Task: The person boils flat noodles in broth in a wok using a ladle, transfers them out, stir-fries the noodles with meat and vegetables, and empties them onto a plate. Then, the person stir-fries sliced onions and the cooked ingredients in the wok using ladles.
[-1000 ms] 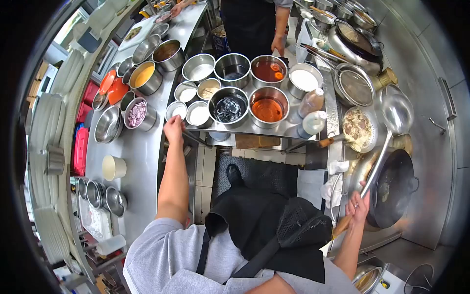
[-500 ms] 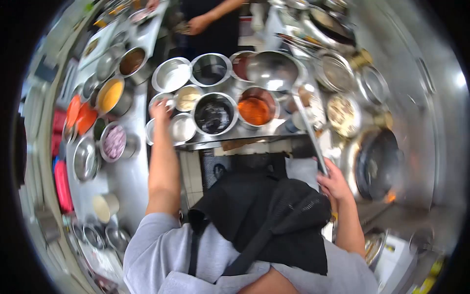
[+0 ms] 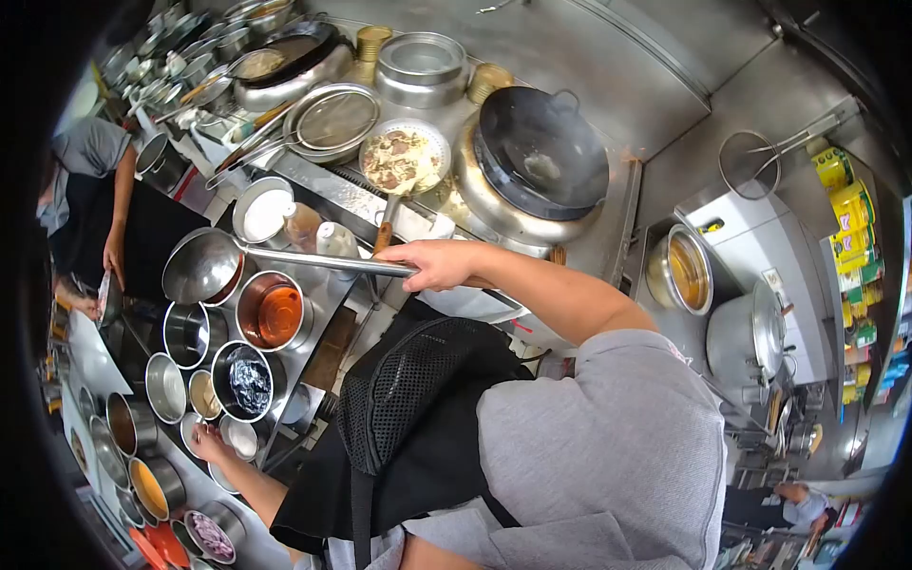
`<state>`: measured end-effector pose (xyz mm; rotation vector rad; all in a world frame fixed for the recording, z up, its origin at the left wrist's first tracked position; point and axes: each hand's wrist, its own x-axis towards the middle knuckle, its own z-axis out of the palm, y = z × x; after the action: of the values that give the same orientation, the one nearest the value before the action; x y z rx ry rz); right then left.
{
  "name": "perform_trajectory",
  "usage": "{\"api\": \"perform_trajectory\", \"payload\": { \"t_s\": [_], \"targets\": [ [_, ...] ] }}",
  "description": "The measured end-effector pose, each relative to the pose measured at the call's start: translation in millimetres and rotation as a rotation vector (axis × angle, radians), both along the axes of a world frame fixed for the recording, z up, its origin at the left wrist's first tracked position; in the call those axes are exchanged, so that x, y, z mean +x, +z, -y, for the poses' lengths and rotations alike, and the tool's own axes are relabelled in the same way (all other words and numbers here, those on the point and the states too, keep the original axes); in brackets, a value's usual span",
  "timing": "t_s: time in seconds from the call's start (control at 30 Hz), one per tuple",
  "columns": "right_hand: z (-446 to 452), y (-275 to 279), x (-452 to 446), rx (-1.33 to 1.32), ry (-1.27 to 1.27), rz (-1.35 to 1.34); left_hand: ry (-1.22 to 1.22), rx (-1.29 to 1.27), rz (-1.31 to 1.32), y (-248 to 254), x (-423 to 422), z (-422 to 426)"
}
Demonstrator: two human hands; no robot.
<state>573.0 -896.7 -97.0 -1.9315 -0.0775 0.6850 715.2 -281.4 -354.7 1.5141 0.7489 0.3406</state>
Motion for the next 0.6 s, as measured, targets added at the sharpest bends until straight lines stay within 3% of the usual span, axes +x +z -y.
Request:
{"api": "perform_trajectory", "payload": {
  "t_s": [0.2,0.27,0.3,0.33,0.37,0.4,0.47,0.5,0.53,0.57,0.6],
  "targets": [
    [11,-11,2,0.04,0.004,-0.02,0.035,0.011,0.009,-5,9,1],
    [10,-20,6,0.037,-0.007,-0.029,0.021,-0.152,0.089,-46,22,-30],
    [-1,-18,12,0.015,-0.05,-0.055,-0.116,0.039,0.223,-112,34,-74],
    [-12,-12,22,0.012,-0.022,-0.083,-0.418,0.827,-0.126,-104,29,-75],
    [-24,-6,32,0.008,0.007,-0.11,-0.509,1.69,-0.345,-89,20,-71],
    [-45,4,41,-0.011,-0.009,-0.125,-0.267,1.205,-0.198,-104,18,-69],
    [-66,-39,78,0.021,0.252,0.161,-0.043,0.505,-0.103,-34,3,-29],
    [-100,-11,86,0.022,0.287,0.083,0.063,0.234,-0.067,5,-10,-12],
    [-133,18,96,0.02,0.321,0.006,0.128,0.101,-0.064,38,-23,1],
    [-165,33,101,0.065,0.305,-0.102,0.166,0.052,0.033,40,-27,-2],
    [-196,38,106,0.25,0.402,-0.113,0.183,0.036,0.047,49,-39,-7]
  ]
}}
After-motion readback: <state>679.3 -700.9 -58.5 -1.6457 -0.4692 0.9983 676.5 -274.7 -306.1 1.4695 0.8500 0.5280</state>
